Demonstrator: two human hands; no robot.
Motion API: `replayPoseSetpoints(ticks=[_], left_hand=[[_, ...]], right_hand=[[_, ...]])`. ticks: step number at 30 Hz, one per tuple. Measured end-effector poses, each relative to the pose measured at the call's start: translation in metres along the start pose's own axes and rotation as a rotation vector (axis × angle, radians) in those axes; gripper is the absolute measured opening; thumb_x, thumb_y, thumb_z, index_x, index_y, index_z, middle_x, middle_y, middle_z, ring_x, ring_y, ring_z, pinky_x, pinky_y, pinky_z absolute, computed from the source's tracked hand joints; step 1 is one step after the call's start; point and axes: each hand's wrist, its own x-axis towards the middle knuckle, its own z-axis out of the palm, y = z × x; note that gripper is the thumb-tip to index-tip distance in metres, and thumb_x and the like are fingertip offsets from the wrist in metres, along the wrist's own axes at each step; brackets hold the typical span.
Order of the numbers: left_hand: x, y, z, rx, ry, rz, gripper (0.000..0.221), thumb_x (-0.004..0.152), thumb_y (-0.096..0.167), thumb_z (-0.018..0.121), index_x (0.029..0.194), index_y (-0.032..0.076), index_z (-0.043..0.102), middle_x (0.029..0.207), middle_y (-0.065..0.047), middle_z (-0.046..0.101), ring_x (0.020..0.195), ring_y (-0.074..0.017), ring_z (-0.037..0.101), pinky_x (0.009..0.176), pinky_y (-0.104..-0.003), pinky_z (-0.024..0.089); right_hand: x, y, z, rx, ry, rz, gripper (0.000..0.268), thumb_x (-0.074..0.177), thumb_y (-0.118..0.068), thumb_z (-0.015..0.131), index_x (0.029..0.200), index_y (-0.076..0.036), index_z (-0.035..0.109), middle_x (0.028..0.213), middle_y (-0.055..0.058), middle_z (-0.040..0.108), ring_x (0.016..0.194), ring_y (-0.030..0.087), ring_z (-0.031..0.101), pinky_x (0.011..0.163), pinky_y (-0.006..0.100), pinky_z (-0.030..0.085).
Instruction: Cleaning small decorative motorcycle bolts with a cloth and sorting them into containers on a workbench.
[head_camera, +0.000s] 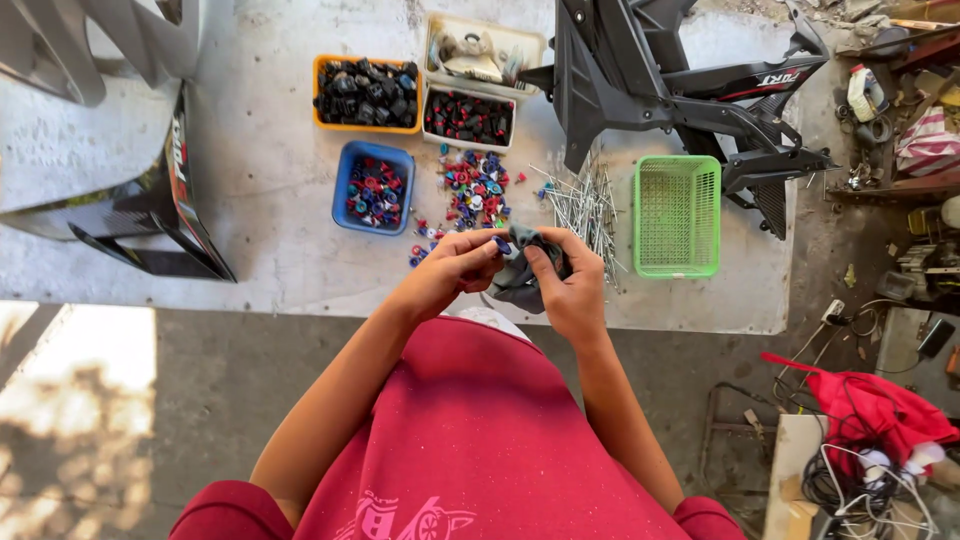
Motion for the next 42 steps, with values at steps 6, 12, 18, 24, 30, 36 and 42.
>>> replayPoseSetpoints(ticks=[6,12,18,24,30,36,42], left_hand=[[0.009,-0.032,0.022,0.018,0.072,0.097,0.038,0.105,0.005,0.053,0.142,-0.003,0.046,0.075,-0.006,0.047,0.060,-0.0097,0.039,0.051,-0.021,0.033],[0.001,-0.057,0.034,-0.133,0.302,0.026,0.013,0.102,0.011,0.063,0.106,0.000,0.059,0.073,-0.006,0.054,0.068,-0.0100,0.053,0.049,-0.014,0.034],[-0.002,-0.044,0.023,0.046,0.362,0.032,0.012,0.101,0.009,0.063,0.099,-0.002,0.060,0.067,-0.002,0.049,0.060,-0.0051,0.047,0.046,-0.013,0.033],[0.000,-0.030,0.027,0.844,0.415,0.271,0.014,0.099,0.006,0.065,0.112,0.006,0.065,0.076,-0.012,0.075,0.065,-0.0179,0.064,0.065,-0.030,0.051],[-0.002,-0.017,-0.009,0.367,0.294,0.113,0.016,0.101,0.000,0.056,0.114,0.001,0.066,0.072,-0.001,0.065,0.058,-0.0016,0.044,0.051,-0.016,0.037],[-0.022,0.023,-0.027,0.012,0.166,-0.128,0.013,0.099,0.005,0.062,0.102,-0.007,0.065,0.065,-0.004,0.048,0.053,-0.0010,0.034,0.048,-0.013,0.026],[-0.014,0.033,-0.044,0.262,0.149,-0.042,0.010,0.103,0.013,0.062,0.100,0.004,0.059,0.060,-0.004,0.055,0.051,-0.0034,0.045,0.047,-0.015,0.032]], right_hand=[[0.000,0.014,-0.027,-0.091,-0.144,-0.108,0.008,0.095,-0.006,0.071,0.099,-0.011,0.076,0.083,0.007,0.072,0.066,0.021,0.063,0.062,0.031,0.049],[0.015,0.013,-0.041,-0.309,-0.280,-0.529,0.010,0.089,-0.003,0.076,0.098,-0.007,0.077,0.090,0.006,0.072,0.074,0.026,0.067,0.066,0.032,0.055],[0.012,0.045,-0.028,-0.090,-0.364,-0.327,0.010,0.085,0.001,0.079,0.093,-0.001,0.073,0.084,0.011,0.071,0.072,0.030,0.068,0.065,0.035,0.056],[0.012,0.051,-0.006,0.670,-0.236,0.687,0.008,0.096,-0.005,0.068,0.096,0.002,0.070,0.081,0.013,0.073,0.074,0.018,0.072,0.072,0.030,0.057],[0.036,0.043,0.013,-0.189,-0.249,-0.592,0.010,0.085,-0.002,0.081,0.094,-0.004,0.076,0.085,0.012,0.070,0.075,0.032,0.070,0.066,0.037,0.058],[0.042,-0.001,0.030,-0.214,-0.298,-0.709,0.011,0.084,0.000,0.082,0.091,-0.001,0.074,0.084,0.014,0.068,0.071,0.035,0.067,0.065,0.040,0.058],[0.006,0.020,0.073,-0.121,-0.030,-0.094,0.009,0.089,-0.004,0.076,0.095,-0.003,0.070,0.068,0.009,0.061,0.059,0.014,0.053,0.054,0.030,0.046]])
